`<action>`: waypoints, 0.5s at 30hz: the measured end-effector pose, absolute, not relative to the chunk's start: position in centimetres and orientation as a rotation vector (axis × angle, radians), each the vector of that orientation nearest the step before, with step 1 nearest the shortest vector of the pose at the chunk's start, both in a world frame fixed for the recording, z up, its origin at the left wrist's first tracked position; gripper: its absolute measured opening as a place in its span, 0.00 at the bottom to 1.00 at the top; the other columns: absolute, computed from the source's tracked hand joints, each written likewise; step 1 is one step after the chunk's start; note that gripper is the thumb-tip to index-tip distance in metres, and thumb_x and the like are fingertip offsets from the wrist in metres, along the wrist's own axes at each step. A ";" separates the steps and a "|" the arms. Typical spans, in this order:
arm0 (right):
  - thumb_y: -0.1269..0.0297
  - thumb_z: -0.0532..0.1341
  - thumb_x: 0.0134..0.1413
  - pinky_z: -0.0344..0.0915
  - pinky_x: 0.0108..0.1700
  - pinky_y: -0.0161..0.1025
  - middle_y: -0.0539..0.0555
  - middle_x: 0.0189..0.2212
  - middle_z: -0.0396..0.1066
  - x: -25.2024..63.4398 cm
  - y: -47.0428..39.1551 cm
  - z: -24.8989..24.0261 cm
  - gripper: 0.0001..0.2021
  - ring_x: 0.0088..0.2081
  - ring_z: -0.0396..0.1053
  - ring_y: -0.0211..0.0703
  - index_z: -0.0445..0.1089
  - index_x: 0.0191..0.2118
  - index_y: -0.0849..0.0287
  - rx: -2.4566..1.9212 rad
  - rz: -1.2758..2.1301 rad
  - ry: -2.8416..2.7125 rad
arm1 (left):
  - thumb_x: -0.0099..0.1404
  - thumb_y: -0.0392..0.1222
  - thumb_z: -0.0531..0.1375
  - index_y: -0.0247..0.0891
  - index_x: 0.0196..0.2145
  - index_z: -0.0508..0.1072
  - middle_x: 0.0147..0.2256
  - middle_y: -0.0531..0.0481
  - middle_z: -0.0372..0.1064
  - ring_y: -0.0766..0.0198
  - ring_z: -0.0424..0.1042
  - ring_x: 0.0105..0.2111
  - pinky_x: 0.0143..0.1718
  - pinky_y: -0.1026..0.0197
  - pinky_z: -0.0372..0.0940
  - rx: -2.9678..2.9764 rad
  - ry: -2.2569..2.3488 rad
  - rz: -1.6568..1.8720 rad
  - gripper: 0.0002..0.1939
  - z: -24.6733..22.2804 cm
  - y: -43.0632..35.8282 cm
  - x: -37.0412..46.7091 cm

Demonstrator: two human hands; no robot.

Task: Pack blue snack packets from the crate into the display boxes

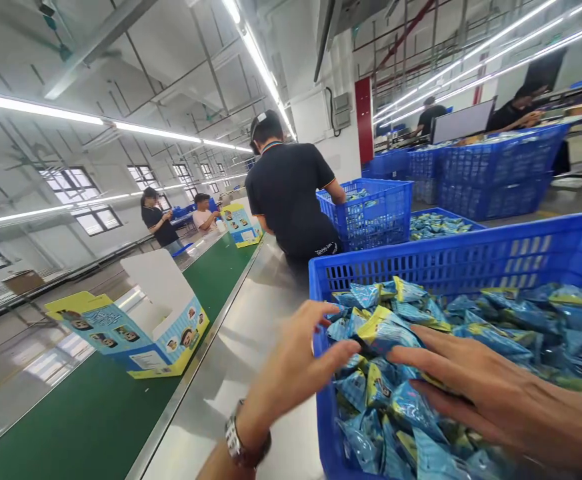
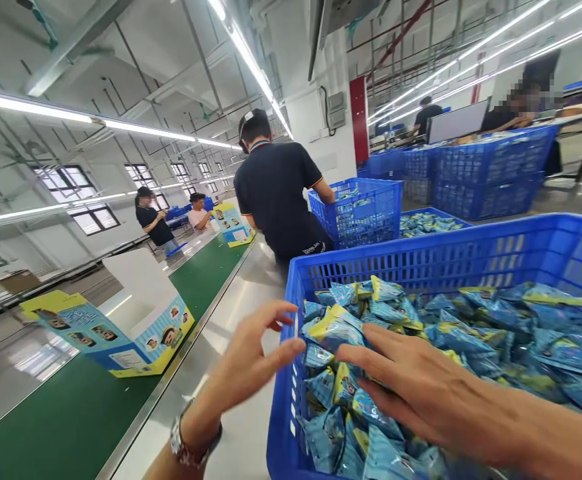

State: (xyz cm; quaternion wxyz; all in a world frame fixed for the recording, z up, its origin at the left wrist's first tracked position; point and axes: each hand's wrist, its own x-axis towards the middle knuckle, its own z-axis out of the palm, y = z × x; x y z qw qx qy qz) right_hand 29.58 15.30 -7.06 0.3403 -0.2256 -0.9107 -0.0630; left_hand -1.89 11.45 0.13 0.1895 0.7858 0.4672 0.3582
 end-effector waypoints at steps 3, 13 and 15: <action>0.72 0.58 0.76 0.82 0.55 0.44 0.60 0.57 0.82 27.9 13.7 -3.5 0.20 0.56 0.83 0.55 0.75 0.66 0.48 -0.369 -0.191 -2.339 | 0.80 0.56 0.65 0.40 0.57 0.77 0.50 0.43 0.82 0.51 0.79 0.47 0.51 0.51 0.71 2.122 1.184 1.081 0.19 -0.9 9.3 1.7; 0.70 0.65 0.68 0.81 0.57 0.45 0.57 0.52 0.80 27.9 13.8 -5.1 0.34 0.54 0.83 0.54 0.57 0.73 0.46 -0.343 -0.013 -2.139 | 0.78 0.59 0.66 0.49 0.46 0.83 0.36 0.50 0.81 0.55 0.78 0.32 0.33 0.57 0.72 1.646 1.501 1.959 0.14 -3.3 3.0 -1.0; 0.68 0.68 0.67 0.81 0.55 0.43 0.58 0.53 0.79 28.0 13.7 -4.9 0.28 0.53 0.82 0.55 0.62 0.67 0.47 -0.378 0.006 -2.123 | 0.74 0.63 0.68 0.51 0.47 0.85 0.36 0.49 0.82 0.51 0.81 0.33 0.33 0.54 0.76 1.536 1.500 2.065 0.16 -3.4 0.5 -2.8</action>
